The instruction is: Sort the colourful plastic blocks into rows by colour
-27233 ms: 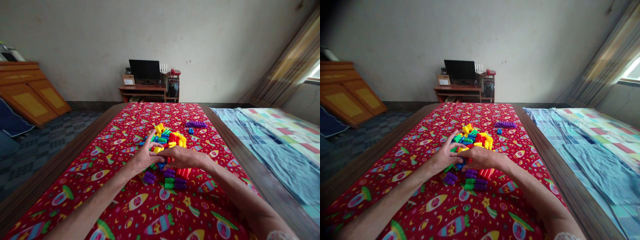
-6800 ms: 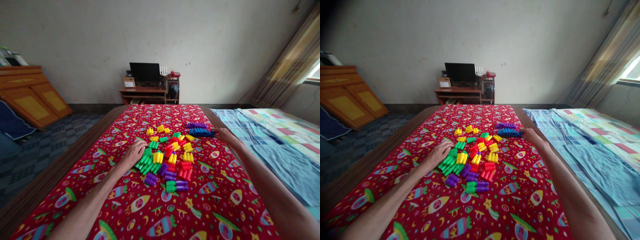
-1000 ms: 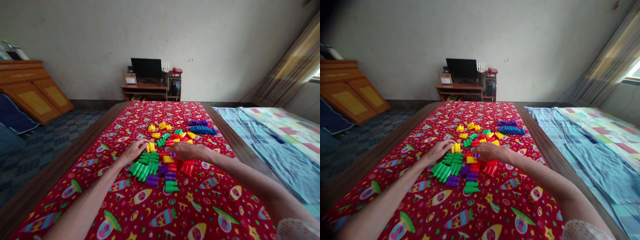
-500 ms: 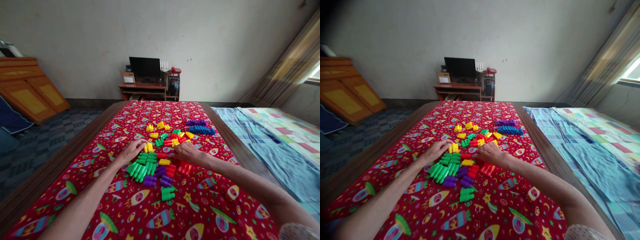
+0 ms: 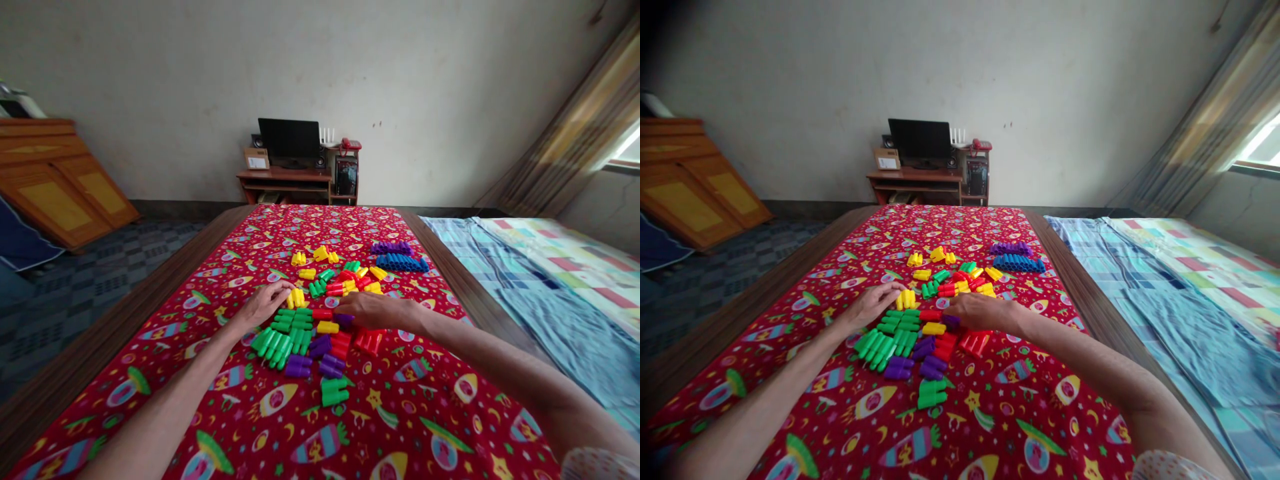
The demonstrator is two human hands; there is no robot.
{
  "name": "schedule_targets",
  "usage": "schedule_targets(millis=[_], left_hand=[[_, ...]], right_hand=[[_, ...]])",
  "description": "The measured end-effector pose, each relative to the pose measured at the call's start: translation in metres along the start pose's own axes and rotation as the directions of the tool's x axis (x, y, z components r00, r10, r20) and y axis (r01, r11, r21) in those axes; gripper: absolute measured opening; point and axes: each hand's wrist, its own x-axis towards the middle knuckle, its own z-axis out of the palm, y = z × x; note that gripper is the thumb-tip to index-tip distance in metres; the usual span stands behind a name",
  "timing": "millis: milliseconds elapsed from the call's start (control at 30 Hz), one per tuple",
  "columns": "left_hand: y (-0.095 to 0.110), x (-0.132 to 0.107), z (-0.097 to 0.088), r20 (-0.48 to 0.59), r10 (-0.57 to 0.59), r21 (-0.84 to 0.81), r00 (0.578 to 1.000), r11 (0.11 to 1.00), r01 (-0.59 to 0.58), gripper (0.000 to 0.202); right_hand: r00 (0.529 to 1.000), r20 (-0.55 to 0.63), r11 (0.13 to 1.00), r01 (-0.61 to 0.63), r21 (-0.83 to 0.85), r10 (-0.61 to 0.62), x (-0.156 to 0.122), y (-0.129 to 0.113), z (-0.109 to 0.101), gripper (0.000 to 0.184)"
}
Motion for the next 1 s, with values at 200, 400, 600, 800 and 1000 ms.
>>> schedule_targets(millis=[200,400,600,800,1000], left_hand=[[0.006,-0.001,-0.001,-0.001,-0.001,0.007,1.0,1.0,0.001,0.042],[0.006,-0.001,-0.001,0.0,-0.008,0.003,1.0,1.0,0.008,0.041],[0.007,-0.002,-0.001,-0.015,-0.032,-0.009,0.999,0.999,0.032,0.04],[0.004,-0.001,-0.001,-0.007,-0.014,-0.01,1.0,1.0,0.014,0.039],[0.0,-0.001,0.0,-0.037,-0.004,0.027,0.999,1.0,0.005,0.038]], right_hand=[[0.987,0.107,0.991,-0.116,-0.064,0.122,0.013,-0.006,-0.006,0.029],[0.992,0.034,0.991,-0.117,-0.063,0.119,0.014,0.005,-0.017,0.041],[0.864,-0.316,0.906,-0.423,-0.031,0.392,-0.023,0.089,-0.068,0.03],[0.723,-0.235,0.694,-0.691,-0.205,0.65,-0.05,0.173,-0.075,0.038],[0.69,-0.045,0.67,-0.714,-0.204,0.722,-0.055,0.198,-0.058,0.039]])
